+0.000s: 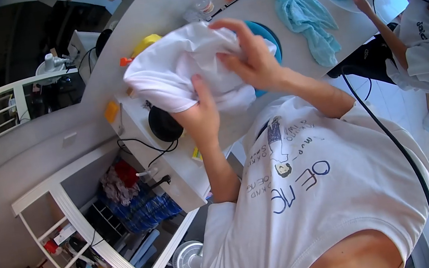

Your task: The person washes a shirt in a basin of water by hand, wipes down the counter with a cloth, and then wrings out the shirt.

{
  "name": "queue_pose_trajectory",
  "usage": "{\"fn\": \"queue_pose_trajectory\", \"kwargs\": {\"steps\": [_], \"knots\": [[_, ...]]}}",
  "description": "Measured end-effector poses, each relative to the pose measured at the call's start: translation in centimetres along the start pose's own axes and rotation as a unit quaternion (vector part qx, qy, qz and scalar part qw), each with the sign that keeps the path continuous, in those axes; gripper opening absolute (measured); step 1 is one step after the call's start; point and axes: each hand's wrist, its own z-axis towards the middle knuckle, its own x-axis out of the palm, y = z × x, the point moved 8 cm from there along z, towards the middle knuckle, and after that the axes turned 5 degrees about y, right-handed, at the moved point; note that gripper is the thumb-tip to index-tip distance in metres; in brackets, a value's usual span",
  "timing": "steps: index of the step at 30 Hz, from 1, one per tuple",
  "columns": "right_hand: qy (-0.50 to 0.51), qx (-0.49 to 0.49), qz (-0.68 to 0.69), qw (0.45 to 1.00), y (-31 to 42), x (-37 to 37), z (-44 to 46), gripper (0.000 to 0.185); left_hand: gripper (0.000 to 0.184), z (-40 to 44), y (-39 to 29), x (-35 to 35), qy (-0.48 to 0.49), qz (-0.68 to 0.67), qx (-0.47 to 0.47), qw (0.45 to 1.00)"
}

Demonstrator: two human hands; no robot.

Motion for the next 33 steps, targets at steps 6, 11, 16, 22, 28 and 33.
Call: {"fn": "queue_pose_trajectory", "kwargs": {"steps": [6,11,16,22,28,33], "knots": [[-0.084,0.126,0.073,0.986,-3.5,1.5,1.9,0.039,0.050,-2.7,1.2,5.2,0.022,-0.161,-0.021,0.987],[-0.088,-0.012,0.024,0.996,-0.1,1.6,0.4,0.044,0.045,-3.2,3.2,5.7,-0.018,-0.323,-0.099,0.941],[-0.002,0.037,0.040,0.999,0.2,2.8,-1.1,0.056,0.057,-3.8,3.0,5.0,-0.048,-0.409,-0.200,0.889],[-0.083,0.014,0.129,0.988,-1.0,-0.3,2.1,0.055,0.063,-5.3,0.2,3.3,-0.078,-0.389,-0.186,0.899],[0.042,0.274,0.450,0.849,-3.5,1.4,-0.2,0.044,0.068,-3.8,0.8,0.7,-0.100,-0.492,-0.171,0.848],[0.094,0.302,0.470,0.824,-2.9,0.3,-0.5,0.044,0.073,-3.2,1.0,-1.3,-0.135,-0.387,-0.137,0.902]]}}
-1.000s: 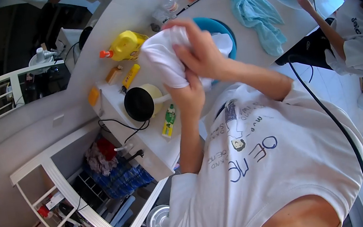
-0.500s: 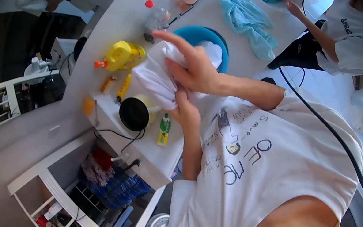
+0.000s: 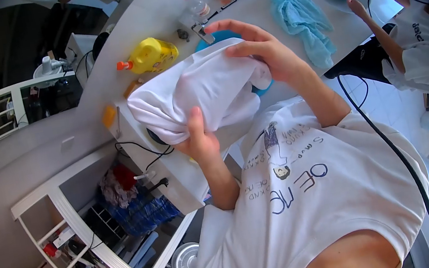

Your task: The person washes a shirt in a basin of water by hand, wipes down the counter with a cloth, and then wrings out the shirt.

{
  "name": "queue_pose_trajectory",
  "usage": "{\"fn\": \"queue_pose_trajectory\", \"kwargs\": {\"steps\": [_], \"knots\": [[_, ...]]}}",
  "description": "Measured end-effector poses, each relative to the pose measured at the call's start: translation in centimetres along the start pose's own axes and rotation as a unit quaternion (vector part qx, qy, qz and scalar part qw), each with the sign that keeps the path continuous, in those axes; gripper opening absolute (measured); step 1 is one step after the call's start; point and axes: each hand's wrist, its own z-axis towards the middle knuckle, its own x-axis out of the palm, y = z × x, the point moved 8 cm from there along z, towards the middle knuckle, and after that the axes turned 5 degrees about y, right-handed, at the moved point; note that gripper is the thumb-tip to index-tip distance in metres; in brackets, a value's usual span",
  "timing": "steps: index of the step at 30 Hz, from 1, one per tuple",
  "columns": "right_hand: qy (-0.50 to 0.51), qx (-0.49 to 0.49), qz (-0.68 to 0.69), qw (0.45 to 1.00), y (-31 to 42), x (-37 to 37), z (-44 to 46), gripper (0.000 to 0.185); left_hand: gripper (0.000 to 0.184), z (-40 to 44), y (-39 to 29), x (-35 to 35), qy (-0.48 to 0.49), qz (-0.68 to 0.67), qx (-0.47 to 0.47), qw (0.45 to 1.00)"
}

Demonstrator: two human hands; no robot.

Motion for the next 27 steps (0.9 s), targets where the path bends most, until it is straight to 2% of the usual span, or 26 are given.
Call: {"fn": "queue_pose_trajectory", "kwargs": {"steps": [2,5,8,12,14,15,17,18,19,21,22,23,25,27], "knots": [[0.016,0.007,0.002,1.000,0.1,-0.3,-0.1,0.043,0.076,0.1,-1.6,0.6,0.035,0.062,0.079,0.994],[0.031,0.010,0.000,0.999,0.1,-0.7,-0.2,0.041,0.076,0.3,-3.1,1.3,0.049,0.138,0.097,0.984],[0.023,0.001,-0.012,1.000,0.2,-1.0,-0.2,0.040,0.072,0.5,-3.1,1.1,0.057,0.153,0.117,0.980],[0.012,-0.017,-0.046,0.999,0.6,-0.8,-0.1,0.037,0.071,1.0,-2.6,1.0,0.059,0.141,0.117,0.981],[0.004,-0.033,-0.068,0.997,0.9,-1.0,-0.1,0.036,0.071,1.4,-1.8,1.2,0.073,0.136,0.082,0.985],[0.022,-0.044,-0.119,0.992,1.0,-1.2,-0.1,0.034,0.071,1.9,-1.2,0.9,0.071,0.134,0.082,0.985],[0.043,-0.054,-0.172,0.983,1.2,-1.6,0.0,0.031,0.075,3.2,1.5,1.0,0.125,0.111,0.004,0.986],[0.064,-0.073,-0.207,0.974,1.4,-1.4,0.1,0.029,0.065,3.3,2.4,1.5,0.139,0.118,-0.050,0.982],[0.084,-0.092,-0.241,0.962,1.7,-1.0,0.1,0.027,0.065,3.8,3.3,0.9,0.137,0.116,-0.049,0.983],[0.102,-0.109,-0.242,0.959,2.3,-0.4,0.2,0.026,0.057,4.1,9.5,-1.9,0.138,0.093,-0.234,0.958],[0.118,-0.127,-0.240,0.955,2.6,0.0,0.2,0.026,0.050,3.8,11.3,-2.7,0.128,0.063,-0.278,0.950],[0.120,-0.127,-0.243,0.954,2.8,0.2,0.2,0.026,0.050,3.9,12.7,-4.2,0.127,0.061,-0.276,0.951],[0.162,-0.107,-0.241,0.951,2.7,1.0,0.2,0.028,0.051,3.2,16.7,-6.8,0.186,0.061,-0.382,0.903],[0.187,-0.105,-0.252,0.944,2.0,0.9,0.4,0.030,0.054,3.2,16.8,-8.3,0.210,0.081,-0.372,0.901]]}}
